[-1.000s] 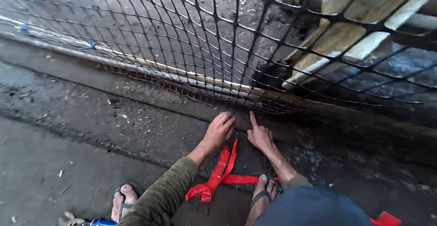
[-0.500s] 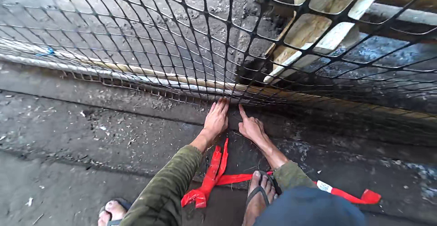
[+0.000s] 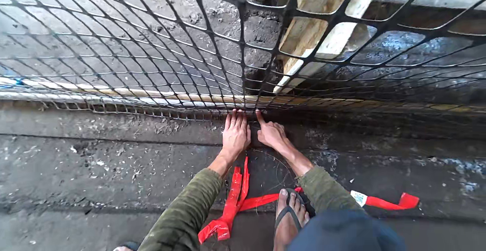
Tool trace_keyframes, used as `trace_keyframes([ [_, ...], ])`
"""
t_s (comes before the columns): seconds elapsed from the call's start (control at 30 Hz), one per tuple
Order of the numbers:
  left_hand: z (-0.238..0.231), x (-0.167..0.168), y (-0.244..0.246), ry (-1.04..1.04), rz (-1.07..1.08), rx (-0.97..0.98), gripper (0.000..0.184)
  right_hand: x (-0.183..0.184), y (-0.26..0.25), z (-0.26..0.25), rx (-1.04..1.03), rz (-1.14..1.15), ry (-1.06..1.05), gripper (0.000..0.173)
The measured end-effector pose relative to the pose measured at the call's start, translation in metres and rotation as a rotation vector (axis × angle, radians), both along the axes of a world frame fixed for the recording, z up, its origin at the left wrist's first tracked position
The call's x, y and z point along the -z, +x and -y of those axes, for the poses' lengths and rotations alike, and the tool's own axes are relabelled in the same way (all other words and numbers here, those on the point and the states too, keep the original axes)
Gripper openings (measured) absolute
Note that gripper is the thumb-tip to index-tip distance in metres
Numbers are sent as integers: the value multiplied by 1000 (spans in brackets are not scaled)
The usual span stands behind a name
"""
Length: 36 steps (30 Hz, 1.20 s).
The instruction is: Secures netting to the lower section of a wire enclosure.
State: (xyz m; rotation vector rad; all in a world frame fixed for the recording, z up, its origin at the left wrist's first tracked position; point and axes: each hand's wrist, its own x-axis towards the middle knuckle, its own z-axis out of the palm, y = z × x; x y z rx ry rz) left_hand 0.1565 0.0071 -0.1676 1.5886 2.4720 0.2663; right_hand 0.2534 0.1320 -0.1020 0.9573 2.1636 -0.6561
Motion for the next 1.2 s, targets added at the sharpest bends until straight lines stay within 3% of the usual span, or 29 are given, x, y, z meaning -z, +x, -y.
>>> trace_keyframes([
  [0.37, -12, -4, -4, -216, 101, -6, 57, 1, 7, 6, -16, -15, -11, 79],
  [0.57, -17, -8, -4, -279, 113, -24, 57, -1, 34, 17, 191, -233, -91, 67],
  [0.67, -17, -10, -5, -298, 123, -17, 57, -2, 37, 21, 339, -373, -169, 46],
  [1.2, -19, -23, -13, -380, 187, -1, 56, -10, -9, 3, 315, -194, -251, 42],
])
